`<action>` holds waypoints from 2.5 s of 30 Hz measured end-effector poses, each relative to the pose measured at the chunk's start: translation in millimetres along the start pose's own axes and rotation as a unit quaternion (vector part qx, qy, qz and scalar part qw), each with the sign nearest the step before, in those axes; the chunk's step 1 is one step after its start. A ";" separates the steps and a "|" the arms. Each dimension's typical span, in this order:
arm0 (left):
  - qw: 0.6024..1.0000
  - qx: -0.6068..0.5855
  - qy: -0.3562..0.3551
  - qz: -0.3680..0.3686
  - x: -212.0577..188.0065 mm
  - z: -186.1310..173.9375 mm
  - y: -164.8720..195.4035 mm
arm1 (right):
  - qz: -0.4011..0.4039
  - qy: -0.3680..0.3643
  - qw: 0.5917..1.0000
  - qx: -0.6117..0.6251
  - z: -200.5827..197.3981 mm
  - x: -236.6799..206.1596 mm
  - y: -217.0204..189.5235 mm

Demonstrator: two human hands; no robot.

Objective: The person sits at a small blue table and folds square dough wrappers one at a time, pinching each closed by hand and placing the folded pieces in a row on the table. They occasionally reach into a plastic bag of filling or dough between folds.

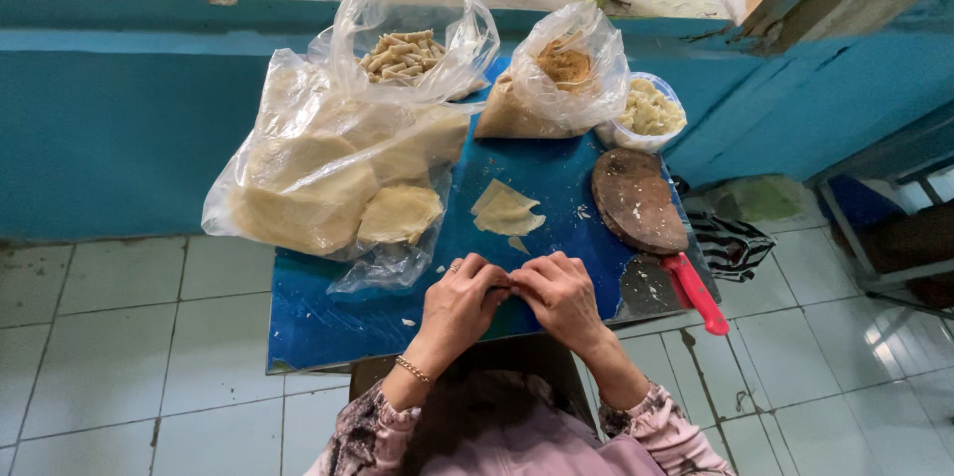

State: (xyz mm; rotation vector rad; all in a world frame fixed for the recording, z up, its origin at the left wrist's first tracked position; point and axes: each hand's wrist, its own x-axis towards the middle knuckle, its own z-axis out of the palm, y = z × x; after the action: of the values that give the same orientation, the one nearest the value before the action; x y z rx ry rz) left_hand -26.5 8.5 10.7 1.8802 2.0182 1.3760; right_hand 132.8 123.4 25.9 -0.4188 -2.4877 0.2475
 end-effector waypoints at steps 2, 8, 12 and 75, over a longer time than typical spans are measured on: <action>1.000 0.018 0.010 0.006 -0.2 1.2 -0.1 | 0.012 0.005 1.000 -0.001 -0.2 -0.3 -0.9; 0.997 0.045 -0.014 -0.060 5.6 11.1 -6.8 | 0.086 -0.014 0.996 0.015 5.8 4.1 -3.1; 0.995 0.054 -0.018 -0.087 9.7 14.2 -7.7 | 0.067 0.015 0.998 -0.010 8.3 10.8 1.6; 0.983 0.122 -0.131 0.037 18.8 -0.7 -13.1 | 0.285 0.058 0.950 -0.114 -4.8 195.7 260.8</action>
State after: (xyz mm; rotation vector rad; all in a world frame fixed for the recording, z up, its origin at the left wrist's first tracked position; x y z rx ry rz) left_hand -41.8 25.5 12.4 2.1212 2.0778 0.8670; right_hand 47.0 435.8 63.5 -1.2140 -2.2313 0.1530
